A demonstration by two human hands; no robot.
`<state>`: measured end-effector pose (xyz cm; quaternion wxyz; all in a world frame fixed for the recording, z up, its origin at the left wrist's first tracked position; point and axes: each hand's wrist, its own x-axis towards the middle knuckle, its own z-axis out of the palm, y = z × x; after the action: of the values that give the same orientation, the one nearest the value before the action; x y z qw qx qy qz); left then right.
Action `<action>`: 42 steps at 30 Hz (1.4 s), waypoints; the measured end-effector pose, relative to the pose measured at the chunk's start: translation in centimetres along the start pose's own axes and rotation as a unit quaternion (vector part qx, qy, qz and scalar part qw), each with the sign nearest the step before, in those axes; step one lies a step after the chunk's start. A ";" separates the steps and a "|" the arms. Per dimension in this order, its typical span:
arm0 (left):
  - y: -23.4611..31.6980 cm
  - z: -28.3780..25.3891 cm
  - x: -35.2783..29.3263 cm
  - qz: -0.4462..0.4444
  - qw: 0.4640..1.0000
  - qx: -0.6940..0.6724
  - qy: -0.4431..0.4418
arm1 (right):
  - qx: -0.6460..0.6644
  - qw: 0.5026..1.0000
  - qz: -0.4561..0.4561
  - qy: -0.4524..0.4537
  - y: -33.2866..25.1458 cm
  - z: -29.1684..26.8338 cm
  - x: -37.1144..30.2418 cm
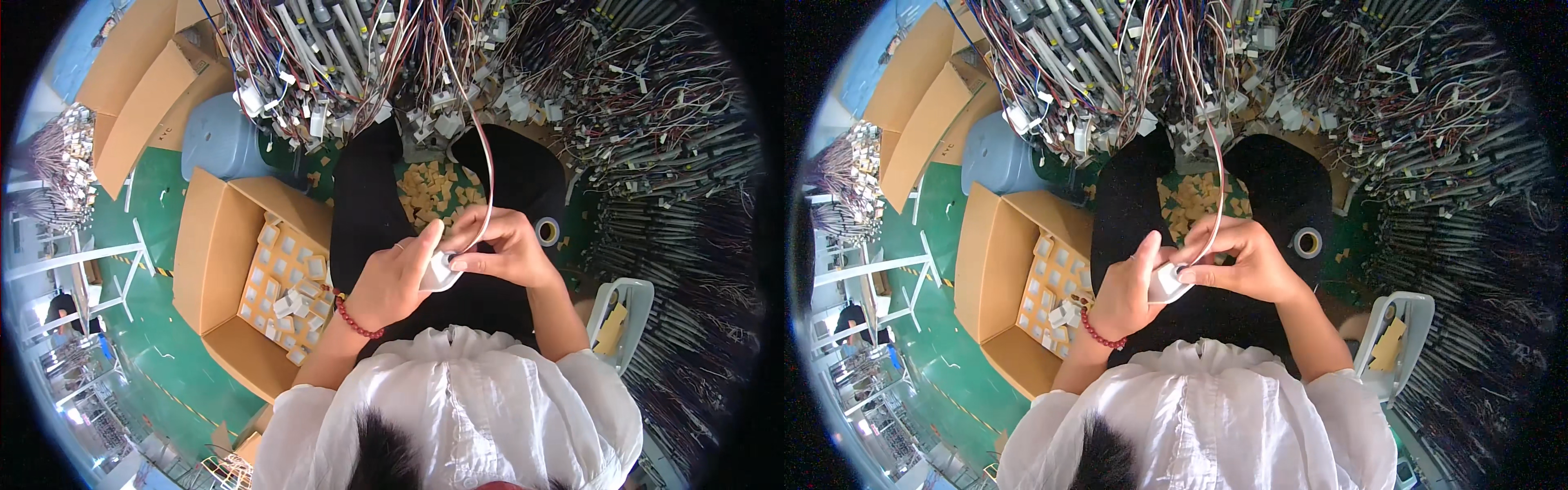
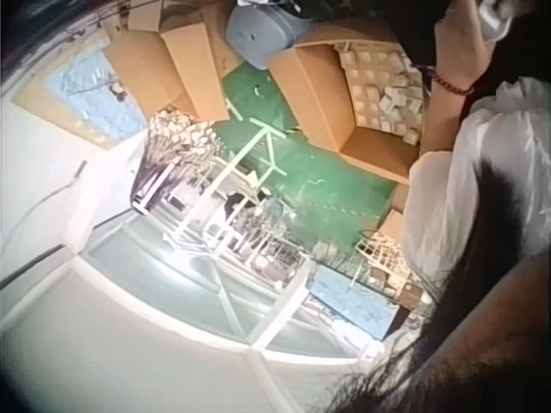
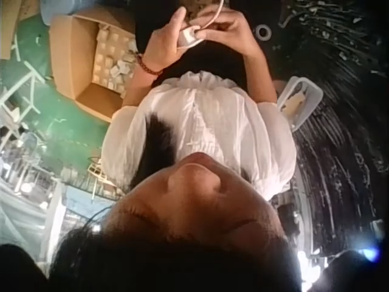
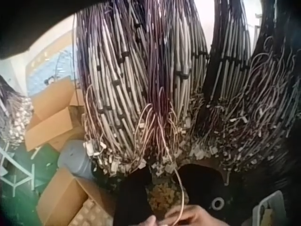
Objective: Manually wrapping adhesive tape around components on cable harness assemblies.
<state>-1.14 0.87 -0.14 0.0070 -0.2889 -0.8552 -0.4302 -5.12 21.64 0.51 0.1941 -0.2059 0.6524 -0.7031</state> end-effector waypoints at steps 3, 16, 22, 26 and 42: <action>-0.2 -0.3 0.3 0.003 1.000 -0.003 0.000 | -0.077 0.995 -0.044 0.049 -1.2 0.5 0.0; 0.3 1.7 -0.5 -0.142 0.900 -0.408 0.055 | 0.176 0.982 0.010 0.072 -0.1 -0.2 -0.8; -1.7 2.3 -0.6 -0.237 0.775 -0.585 0.032 | -0.084 0.933 0.061 0.344 0.4 -7.2 -6.9; -2.6 3.1 -1.3 -0.206 0.743 -0.636 -0.032 | -0.361 0.895 0.098 0.242 -0.1 -8.8 -10.5; 0.6 6.0 1.9 -0.106 0.980 -0.151 0.069 | -0.076 0.977 0.148 0.130 0.7 -2.7 -7.1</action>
<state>-1.00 6.51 -3.03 -0.0235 -0.1640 -0.8038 -0.5714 -0.62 27.72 -0.60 0.1936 -0.0279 0.7471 -0.6353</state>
